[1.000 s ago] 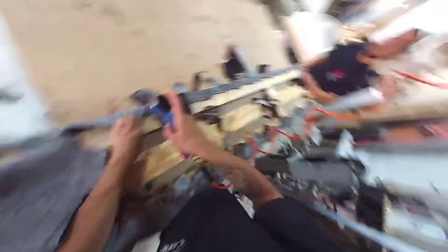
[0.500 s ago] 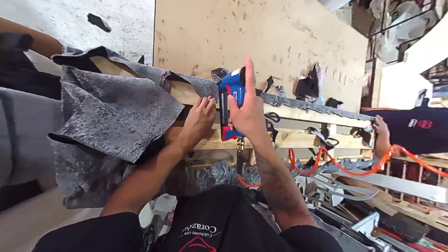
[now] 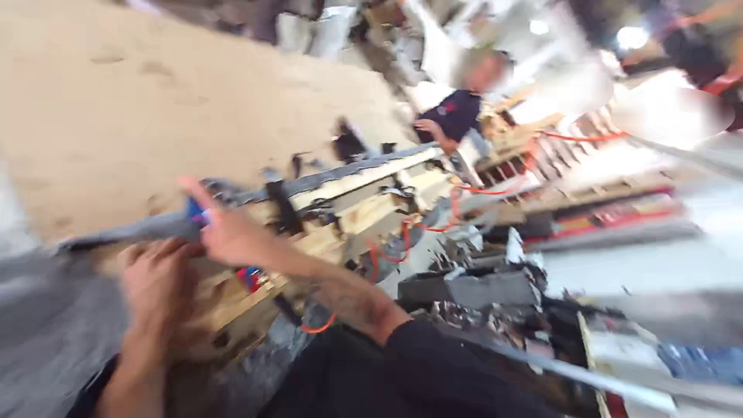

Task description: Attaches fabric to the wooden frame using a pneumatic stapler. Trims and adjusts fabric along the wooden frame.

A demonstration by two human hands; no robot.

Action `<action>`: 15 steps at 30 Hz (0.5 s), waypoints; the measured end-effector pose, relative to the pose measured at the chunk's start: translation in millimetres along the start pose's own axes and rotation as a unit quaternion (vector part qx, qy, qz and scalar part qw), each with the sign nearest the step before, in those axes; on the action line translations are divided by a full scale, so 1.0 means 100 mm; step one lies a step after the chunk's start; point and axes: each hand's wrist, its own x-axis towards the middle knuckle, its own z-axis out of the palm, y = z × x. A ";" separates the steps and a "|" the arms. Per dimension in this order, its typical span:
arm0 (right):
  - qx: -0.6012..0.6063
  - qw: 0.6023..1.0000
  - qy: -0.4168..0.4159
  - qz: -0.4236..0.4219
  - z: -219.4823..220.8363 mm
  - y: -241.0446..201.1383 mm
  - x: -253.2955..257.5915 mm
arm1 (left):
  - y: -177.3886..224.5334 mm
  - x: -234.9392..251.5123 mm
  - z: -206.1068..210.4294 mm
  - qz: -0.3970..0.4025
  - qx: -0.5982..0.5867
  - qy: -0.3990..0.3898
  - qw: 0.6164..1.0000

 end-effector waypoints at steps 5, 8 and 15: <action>0.062 0.998 -0.006 -0.026 -0.07 0.00 -0.01 | -0.59 0.02 -0.27 -0.141 0.028 -0.027 0.989; 0.063 0.997 -0.001 -0.037 -0.08 0.00 -0.05 | -0.84 0.03 -0.16 -0.142 0.028 -0.002 0.990; 0.007 1.000 0.004 -0.003 0.08 -0.08 -0.06 | -0.63 -0.01 -0.44 -0.121 0.016 -0.022 0.992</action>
